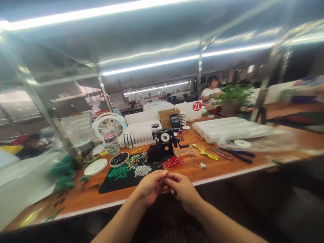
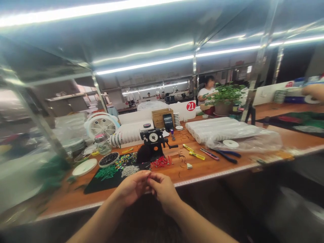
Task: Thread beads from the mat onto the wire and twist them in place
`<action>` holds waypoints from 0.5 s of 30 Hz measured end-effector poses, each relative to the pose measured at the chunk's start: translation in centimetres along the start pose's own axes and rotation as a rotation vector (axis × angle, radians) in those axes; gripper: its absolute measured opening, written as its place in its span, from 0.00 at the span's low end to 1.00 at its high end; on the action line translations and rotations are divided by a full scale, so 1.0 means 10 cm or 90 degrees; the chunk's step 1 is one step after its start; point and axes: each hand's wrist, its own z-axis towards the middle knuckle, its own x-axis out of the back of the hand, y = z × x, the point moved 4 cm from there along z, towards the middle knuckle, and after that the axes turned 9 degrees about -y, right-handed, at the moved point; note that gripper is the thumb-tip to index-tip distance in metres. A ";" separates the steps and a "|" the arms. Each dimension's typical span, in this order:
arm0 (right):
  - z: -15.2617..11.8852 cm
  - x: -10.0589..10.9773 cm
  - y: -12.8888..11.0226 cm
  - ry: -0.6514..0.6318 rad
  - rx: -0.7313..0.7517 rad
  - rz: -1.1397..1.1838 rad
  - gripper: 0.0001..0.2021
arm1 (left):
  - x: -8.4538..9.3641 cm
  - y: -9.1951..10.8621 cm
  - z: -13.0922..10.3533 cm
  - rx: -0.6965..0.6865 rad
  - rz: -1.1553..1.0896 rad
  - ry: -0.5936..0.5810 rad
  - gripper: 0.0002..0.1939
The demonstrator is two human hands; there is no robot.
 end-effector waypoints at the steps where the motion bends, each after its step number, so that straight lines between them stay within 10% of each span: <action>1: 0.00 -0.01 0.00 0.000 -0.002 0.016 0.19 | -0.01 -0.01 0.01 -0.009 -0.003 -0.005 0.05; 15: 0.02 -0.05 0.00 0.003 0.036 0.008 0.13 | 0.02 -0.01 0.02 -0.016 -0.046 -0.038 0.03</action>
